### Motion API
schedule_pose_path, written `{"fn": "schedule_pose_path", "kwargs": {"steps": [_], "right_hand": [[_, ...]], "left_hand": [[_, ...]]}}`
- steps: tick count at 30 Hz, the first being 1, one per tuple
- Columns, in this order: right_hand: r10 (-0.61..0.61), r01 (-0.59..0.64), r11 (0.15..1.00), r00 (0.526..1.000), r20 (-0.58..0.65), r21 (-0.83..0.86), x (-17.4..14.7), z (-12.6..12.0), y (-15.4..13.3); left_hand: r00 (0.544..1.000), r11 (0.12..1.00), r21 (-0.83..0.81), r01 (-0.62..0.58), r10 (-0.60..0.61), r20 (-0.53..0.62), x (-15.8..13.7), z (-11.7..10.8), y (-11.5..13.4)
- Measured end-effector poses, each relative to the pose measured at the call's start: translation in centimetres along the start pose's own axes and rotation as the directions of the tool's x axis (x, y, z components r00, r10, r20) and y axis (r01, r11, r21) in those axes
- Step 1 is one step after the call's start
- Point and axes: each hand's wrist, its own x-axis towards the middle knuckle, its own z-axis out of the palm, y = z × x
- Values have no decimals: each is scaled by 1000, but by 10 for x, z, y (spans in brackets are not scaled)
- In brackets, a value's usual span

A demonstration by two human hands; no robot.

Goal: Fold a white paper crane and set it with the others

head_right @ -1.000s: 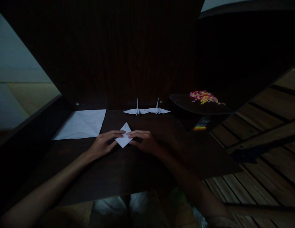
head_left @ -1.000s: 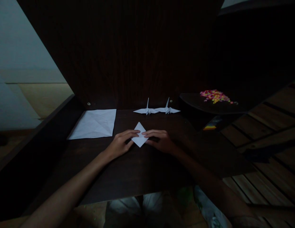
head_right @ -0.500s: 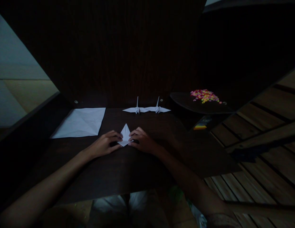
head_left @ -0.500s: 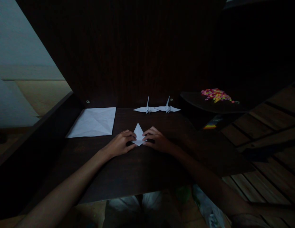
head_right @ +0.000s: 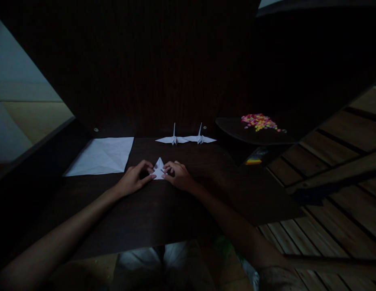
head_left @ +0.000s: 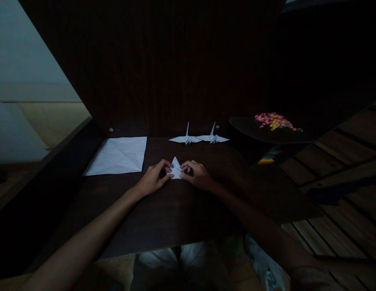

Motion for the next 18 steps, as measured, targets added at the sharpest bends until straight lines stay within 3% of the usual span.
{"fn": "schedule_pose_path", "kwargs": {"steps": [8,18], "right_hand": [[-89,89,994,996,6,-66,2,3,-2],[-92,94,995,994,59,-45,3,1,3]], "left_hand": [[993,991,76,-108,103,63,4,0,0],[990,982,187,-16,-11,138,2,-8,-7]]}}
